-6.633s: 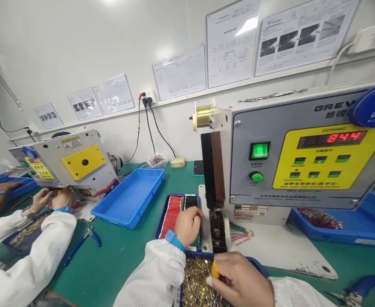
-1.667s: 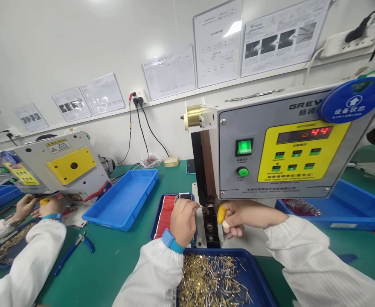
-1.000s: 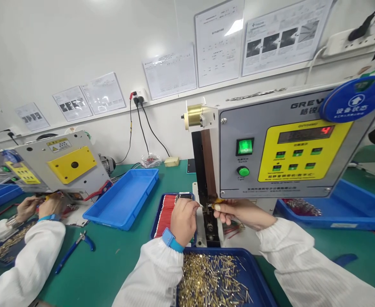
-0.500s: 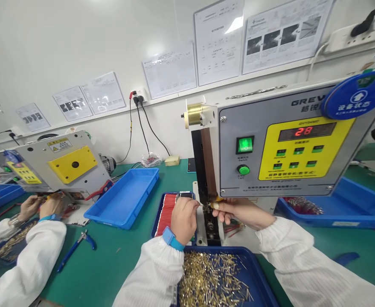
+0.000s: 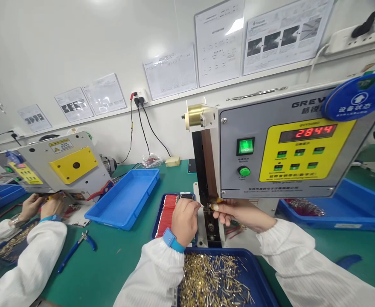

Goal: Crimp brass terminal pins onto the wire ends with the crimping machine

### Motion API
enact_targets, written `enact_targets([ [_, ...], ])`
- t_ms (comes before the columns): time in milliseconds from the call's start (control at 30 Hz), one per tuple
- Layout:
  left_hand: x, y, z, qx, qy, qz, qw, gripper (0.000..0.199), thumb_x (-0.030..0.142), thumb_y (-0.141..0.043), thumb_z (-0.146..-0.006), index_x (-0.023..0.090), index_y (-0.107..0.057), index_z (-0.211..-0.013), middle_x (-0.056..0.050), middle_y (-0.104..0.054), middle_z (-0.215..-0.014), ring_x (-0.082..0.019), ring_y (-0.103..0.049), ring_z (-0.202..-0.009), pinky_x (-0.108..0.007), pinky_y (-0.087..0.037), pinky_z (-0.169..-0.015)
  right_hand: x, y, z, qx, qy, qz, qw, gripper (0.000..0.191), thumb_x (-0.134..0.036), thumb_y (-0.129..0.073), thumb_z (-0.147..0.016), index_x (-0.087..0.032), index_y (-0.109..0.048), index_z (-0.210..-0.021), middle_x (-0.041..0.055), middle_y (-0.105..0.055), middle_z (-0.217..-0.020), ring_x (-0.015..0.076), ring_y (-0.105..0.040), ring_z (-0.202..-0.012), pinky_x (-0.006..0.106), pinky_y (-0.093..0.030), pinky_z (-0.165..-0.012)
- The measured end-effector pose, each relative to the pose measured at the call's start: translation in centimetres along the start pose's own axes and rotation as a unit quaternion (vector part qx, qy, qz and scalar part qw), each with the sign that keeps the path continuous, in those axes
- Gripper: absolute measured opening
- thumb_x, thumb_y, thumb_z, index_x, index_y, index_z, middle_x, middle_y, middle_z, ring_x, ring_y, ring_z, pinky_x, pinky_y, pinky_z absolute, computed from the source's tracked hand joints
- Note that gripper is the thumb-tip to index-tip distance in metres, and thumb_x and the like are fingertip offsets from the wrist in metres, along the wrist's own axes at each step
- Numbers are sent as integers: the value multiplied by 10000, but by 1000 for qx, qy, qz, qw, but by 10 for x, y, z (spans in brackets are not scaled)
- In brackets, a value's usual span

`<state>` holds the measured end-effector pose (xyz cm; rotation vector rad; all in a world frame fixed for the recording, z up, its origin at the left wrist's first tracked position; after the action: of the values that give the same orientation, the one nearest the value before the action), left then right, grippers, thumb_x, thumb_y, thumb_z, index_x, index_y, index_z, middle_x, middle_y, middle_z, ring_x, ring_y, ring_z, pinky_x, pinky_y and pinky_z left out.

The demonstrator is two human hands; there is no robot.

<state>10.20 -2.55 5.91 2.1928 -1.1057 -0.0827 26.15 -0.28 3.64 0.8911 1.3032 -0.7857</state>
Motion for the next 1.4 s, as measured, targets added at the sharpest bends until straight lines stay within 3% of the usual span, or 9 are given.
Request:
enact_targets([
  [333,0,1,0,3,-4,3,1000,173,139,-399,-937,158,-570,-916,-58,-583,-887,-147,-499,-871,-270,-420,-765,3,1,0,7,8,-33,999,564,-683,-683,-737,-119,-681,-735,44,-584,-582,139,-523,-522,253,-433,-515],
  [467,0,1,1,9,-5,11,1000,166,136,-408,-935,159,-572,-922,-57,-584,-892,-145,-499,-880,-268,-422,-778,3,0,-1,41,20,-36,998,536,-651,-679,-750,-115,-677,-722,39,-571,-569,128,-495,-495,248,-411,-486],
  [667,-5,4,2,39,14,34,999,150,116,-420,-927,156,-565,-935,-49,-574,-910,-129,-507,-887,-244,-425,-781,-2,2,22,55,17,-54,997,502,-626,-725,-748,-134,-630,-778,61,-628,-680,119,-512,-491,215,-394,-435],
  [767,-4,5,2,47,2,38,998,139,114,-426,-927,156,-558,-930,-44,-573,-901,-125,-508,-879,-238,-423,-779,-1,14,35,90,33,-92,991,552,-681,-685,-764,-132,-621,-759,91,-645,-707,140,-552,-532,215,-411,-439],
  [900,-1,7,1,55,-5,42,998,131,106,-431,-923,155,-552,-931,-37,-573,-899,-118,-508,-879,-231,-423,-783,4,24,36,160,38,-137,977,610,-738,-702,-687,-135,-614,-684,88,-618,-603,144,-515,-467,234,-392,-408],
  [1233,2,7,1,50,-11,39,998,144,122,-417,-932,154,-558,-923,-47,-572,-894,-126,-508,-880,-245,-428,-779,5,18,33,225,49,-134,964,535,-676,-690,-696,-154,-591,-627,59,-576,-512,140,-490,-413,232,-354,-371],
  [1300,2,7,1,48,-7,42,998,146,120,-417,-933,154,-559,-921,-46,-571,-895,-124,-506,-878,-245,-426,-778,3,15,31,171,25,-101,980,553,-685,-648,-741,-153,-583,-602,53,-568,-490,124,-485,-401,213,-356,-369],
  [1367,2,6,2,44,-4,46,998,144,114,-418,-931,154,-555,-923,-45,-567,-899,-122,-503,-880,-243,-423,-779,0,1,26,11,-28,-35,999,529,-644,-678,-754,-135,-614,-624,67,-604,-538,113,-511,-426,192,-393,-396],
  [1400,3,6,2,41,-4,47,998,142,112,-418,-931,155,-553,-925,-44,-565,-900,-122,-501,-882,-243,-421,-780,-1,-7,25,-80,-57,0,995,495,-604,-720,-740,-126,-634,-650,77,-628,-582,110,-529,-449,183,-413,-411],
])
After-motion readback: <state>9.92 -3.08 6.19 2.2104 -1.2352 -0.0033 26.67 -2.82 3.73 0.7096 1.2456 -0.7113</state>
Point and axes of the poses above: each hand's wrist, its own z-axis away from the middle knuckle, its own y-axis out of the back of the hand, x = y × z, the point moved 6 cm from there along -z, towards the middle knuckle
